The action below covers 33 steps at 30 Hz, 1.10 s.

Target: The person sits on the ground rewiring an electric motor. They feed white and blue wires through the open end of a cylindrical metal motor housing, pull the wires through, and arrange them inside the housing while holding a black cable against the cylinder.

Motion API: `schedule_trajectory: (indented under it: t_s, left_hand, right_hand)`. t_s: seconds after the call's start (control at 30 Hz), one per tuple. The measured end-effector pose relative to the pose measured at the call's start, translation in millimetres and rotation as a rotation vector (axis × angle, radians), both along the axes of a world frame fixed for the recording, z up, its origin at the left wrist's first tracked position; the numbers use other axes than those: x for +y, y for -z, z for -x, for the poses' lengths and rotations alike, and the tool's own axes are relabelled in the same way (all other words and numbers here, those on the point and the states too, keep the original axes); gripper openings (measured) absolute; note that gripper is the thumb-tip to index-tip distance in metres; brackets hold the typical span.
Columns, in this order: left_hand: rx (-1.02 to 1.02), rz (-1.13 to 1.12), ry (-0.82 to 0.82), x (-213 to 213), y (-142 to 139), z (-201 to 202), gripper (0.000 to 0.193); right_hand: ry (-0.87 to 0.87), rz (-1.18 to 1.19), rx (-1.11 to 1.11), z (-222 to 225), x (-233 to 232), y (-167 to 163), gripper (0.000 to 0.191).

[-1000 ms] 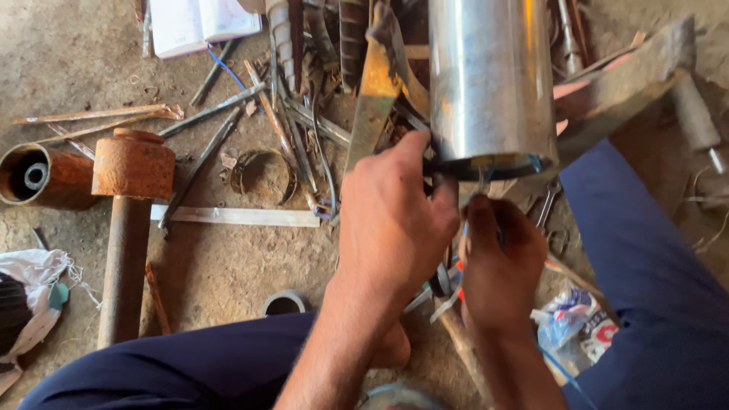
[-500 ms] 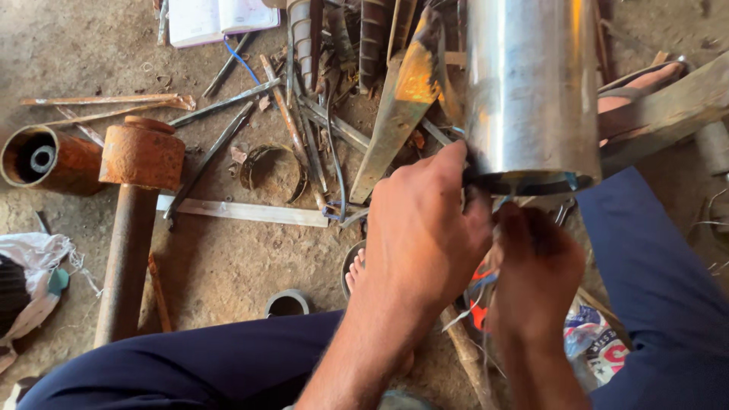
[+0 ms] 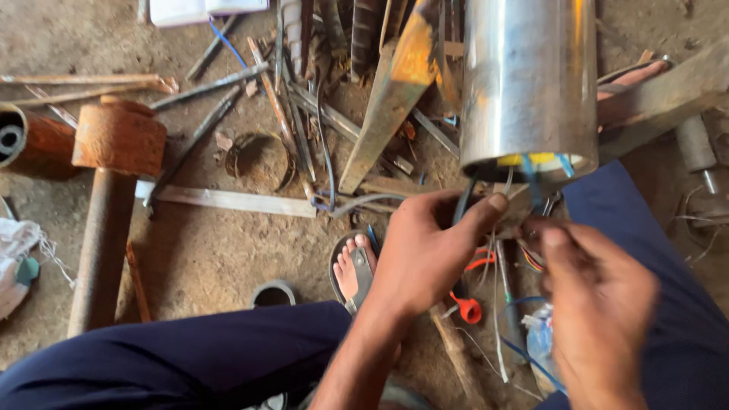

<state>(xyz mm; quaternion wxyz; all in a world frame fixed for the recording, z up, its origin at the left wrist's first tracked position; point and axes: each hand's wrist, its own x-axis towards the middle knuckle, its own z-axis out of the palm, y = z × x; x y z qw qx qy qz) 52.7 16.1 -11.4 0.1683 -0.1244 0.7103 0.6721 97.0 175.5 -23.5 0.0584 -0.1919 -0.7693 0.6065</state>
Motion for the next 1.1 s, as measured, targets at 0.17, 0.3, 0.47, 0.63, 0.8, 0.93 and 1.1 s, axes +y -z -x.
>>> schedule_trajectory:
  t_s: [0.17, 0.3, 0.47, 0.63, 0.8, 0.93, 1.1]
  left_hand:
    - [0.003, -0.203, -0.066, 17, 22, -1, 0.029]
    - [0.008, -0.332, -0.085, 23, 29, 2, 0.028]
    - [-0.009, -0.267, -0.077, 20, 28, 2, 0.027]
    - [-0.014, -0.139, -0.073, 18, 22, 2, 0.028]
    - [-0.062, -0.166, -0.109, 18, 19, 7, 0.026]
    - [-0.095, -0.200, -0.188, 25, 19, 8, 0.027]
    - [-0.124, -0.223, -0.316, 35, 21, 10, 0.029]
  right_hand:
    - [-0.124, -0.408, 0.155, -7, 4, -38, 0.020]
    - [-0.208, -0.639, 0.226, 0, 3, -59, 0.020]
    - [-0.340, -0.785, 0.404, 14, 4, -63, 0.015]
    - [-0.394, -1.083, 0.665, 28, 11, -54, 0.013]
    - [-0.381, -1.215, 0.666, 31, 22, -46, 0.015]
    - [-0.358, -1.276, 0.652, 30, 28, -45, 0.014]
    - [-0.322, -1.322, 0.701, 32, 27, -42, 0.012]
